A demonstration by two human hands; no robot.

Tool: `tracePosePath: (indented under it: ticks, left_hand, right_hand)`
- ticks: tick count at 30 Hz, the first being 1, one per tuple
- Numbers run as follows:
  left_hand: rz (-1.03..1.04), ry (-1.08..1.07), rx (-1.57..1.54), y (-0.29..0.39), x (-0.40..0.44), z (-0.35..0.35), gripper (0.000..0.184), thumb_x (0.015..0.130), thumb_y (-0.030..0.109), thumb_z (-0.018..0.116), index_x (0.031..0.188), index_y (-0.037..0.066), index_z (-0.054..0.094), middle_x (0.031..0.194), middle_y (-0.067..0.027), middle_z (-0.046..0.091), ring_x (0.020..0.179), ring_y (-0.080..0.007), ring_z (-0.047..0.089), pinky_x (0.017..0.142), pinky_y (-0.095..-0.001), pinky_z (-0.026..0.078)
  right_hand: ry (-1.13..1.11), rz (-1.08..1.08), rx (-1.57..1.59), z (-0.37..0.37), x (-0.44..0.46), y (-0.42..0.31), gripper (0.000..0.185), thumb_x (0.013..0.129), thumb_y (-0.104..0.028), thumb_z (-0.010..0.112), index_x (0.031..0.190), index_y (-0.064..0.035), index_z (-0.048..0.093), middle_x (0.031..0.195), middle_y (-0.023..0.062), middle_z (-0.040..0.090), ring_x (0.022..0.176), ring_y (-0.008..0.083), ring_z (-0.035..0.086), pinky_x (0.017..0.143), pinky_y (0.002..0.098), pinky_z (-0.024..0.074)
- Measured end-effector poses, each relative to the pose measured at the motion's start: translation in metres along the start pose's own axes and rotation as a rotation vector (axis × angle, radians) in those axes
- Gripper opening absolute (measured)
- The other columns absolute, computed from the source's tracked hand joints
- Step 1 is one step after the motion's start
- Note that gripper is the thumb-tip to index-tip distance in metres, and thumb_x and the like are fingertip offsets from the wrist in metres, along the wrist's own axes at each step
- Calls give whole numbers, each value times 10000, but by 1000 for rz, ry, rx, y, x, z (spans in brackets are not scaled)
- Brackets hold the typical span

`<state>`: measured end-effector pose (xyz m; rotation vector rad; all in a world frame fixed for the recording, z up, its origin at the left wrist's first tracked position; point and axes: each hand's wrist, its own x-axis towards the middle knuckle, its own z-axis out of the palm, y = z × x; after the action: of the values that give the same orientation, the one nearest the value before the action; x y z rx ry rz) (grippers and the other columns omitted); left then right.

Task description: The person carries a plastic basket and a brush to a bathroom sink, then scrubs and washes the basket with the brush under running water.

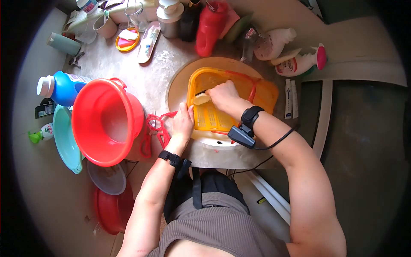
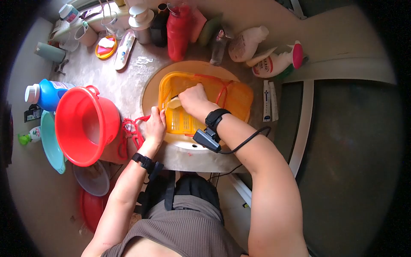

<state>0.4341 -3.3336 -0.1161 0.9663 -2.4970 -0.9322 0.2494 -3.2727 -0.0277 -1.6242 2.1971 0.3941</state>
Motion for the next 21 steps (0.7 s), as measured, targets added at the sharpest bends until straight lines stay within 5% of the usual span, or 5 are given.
tracePosePath:
  ticks: [4, 9, 16, 21]
  left_hand:
    - [-17, -16, 21, 7, -2, -4, 244, 996, 270, 475, 980, 38, 401, 729, -235, 601, 644, -435, 606, 542, -520, 477]
    - [-6, -27, 22, 9, 0, -3, 240, 996, 266, 475, 974, 37, 408, 735, -237, 605, 649, -437, 608, 549, -522, 480]
    - [-59, -68, 52, 8, 2, -3, 248, 999, 279, 465, 987, 37, 410, 730, -244, 604, 651, -440, 608, 542, -523, 481]
    - [-68, -66, 49, 7, 3, -3, 251, 998, 278, 465, 992, 35, 405, 726, -243, 602, 664, -440, 611, 549, -522, 483]
  right_hand:
    - [-33, -191, -154, 12, 7, -3, 192, 864, -191, 545, 878, -185, 737, 813, 44, 719, 818, 208, 700, 773, 400, 451]
    - [-327, -297, -592, -11, 11, -11, 241, 902, -258, 543, 1023, -194, 741, 999, 16, 729, 930, 170, 680, 852, 405, 418]
    - [-208, -313, -448, -8, 24, -3, 235, 897, -265, 547, 1001, -186, 743, 978, 24, 731, 925, 190, 686, 848, 410, 426]
    - [-102, -135, -223, -1, 24, -4, 212, 867, -214, 561, 943, -169, 753, 911, 47, 736, 870, 206, 705, 677, 428, 513]
